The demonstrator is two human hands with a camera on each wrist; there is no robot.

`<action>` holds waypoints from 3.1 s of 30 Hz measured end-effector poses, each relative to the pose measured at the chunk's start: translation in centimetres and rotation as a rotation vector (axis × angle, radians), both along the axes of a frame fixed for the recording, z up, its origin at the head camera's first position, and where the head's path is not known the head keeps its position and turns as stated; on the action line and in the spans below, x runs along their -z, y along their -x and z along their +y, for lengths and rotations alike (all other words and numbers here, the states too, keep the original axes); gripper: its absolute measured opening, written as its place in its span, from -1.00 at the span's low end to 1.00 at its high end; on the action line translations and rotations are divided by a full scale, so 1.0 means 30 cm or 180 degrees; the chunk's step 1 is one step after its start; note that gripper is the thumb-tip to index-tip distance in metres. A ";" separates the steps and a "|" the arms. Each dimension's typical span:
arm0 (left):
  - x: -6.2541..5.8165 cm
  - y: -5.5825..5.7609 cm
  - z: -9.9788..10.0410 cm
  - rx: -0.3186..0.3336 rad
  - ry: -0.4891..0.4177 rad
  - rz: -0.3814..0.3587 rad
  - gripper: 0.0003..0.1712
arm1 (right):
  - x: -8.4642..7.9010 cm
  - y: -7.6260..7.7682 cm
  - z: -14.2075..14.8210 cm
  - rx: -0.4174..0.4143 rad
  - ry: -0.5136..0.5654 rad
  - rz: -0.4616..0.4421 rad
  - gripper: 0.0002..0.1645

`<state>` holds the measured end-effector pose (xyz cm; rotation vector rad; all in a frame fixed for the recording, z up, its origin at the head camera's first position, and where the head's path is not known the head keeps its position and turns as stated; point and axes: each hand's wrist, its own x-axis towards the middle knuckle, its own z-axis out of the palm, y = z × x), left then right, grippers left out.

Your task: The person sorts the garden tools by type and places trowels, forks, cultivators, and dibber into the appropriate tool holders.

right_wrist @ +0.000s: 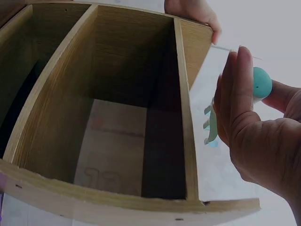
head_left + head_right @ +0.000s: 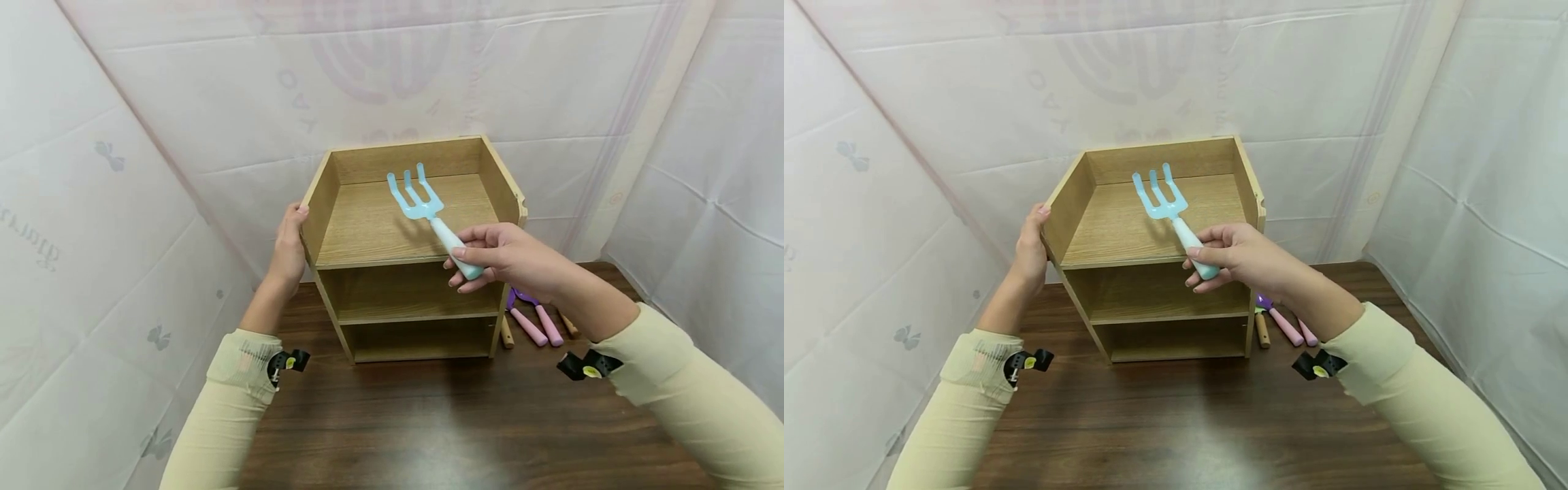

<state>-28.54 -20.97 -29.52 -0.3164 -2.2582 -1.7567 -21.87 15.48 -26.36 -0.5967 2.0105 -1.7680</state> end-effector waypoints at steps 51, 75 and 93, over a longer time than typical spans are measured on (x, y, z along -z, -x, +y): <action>0.000 -0.002 -0.024 -0.0014 -0.0030 0.0074 -0.49 | -0.047 0.189 -0.290 0.0333 0.0028 -0.0882 -0.66; -0.012 -0.019 -0.037 0.0004 -0.0156 0.0083 -0.45 | -0.047 0.255 -0.444 0.0283 -0.0136 -0.0515 -0.60; -0.004 -0.034 -0.059 -0.0067 -0.0282 0.0192 -0.58 | -0.032 0.261 -0.505 0.0383 -0.0765 0.0187 -0.59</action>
